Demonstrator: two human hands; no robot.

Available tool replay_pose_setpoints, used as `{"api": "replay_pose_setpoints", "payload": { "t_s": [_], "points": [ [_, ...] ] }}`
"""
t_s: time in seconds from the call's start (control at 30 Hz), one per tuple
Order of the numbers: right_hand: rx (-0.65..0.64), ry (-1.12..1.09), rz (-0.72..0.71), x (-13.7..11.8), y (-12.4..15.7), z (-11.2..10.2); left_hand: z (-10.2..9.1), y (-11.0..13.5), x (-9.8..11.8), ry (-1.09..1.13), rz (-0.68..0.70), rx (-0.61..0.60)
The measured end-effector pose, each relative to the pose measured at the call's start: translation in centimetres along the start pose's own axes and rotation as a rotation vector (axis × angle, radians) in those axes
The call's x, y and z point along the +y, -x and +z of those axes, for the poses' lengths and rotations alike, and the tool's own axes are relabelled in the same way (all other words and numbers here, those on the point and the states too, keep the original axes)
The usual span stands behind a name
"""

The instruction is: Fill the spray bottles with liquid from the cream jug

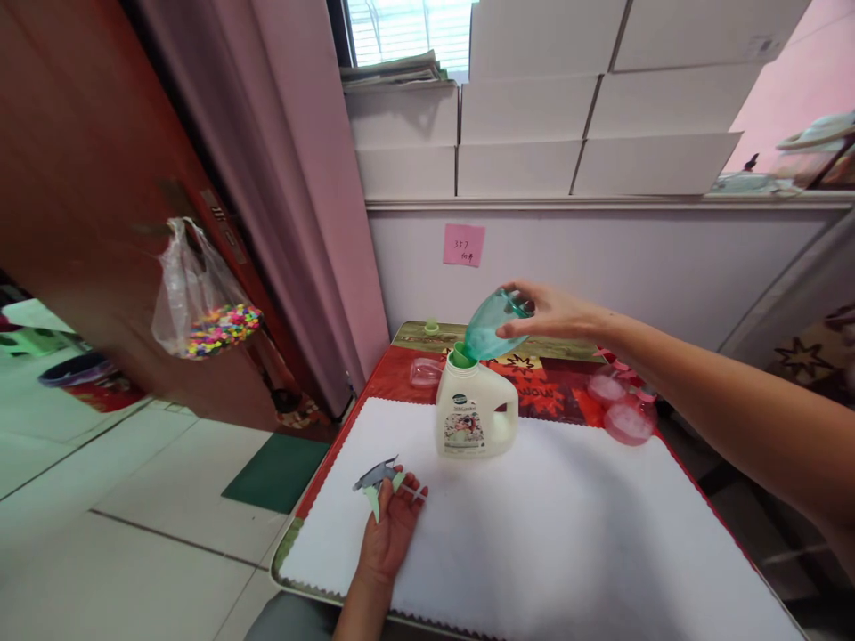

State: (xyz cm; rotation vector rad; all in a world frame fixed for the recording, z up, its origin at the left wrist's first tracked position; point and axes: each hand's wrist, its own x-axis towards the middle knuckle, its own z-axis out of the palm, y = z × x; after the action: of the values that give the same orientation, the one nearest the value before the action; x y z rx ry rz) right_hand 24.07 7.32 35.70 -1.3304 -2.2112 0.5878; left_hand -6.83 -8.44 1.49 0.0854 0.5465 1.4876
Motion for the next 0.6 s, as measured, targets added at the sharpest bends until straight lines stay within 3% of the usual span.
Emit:
{"api": "replay_pose_setpoints", "payload": {
  "t_s": [0.3, 0.6],
  "points": [
    [-0.076, 0.312, -0.095, -4.1, -2.1, -1.0, 0.1, -0.1, 0.0, -0.018, 0.008, 0.007],
    [-0.070, 0.472, -0.168, -5.5, -3.1, -0.8, -0.1, 0.0, 0.0, -0.014, -0.004, -0.008]
  ]
}}
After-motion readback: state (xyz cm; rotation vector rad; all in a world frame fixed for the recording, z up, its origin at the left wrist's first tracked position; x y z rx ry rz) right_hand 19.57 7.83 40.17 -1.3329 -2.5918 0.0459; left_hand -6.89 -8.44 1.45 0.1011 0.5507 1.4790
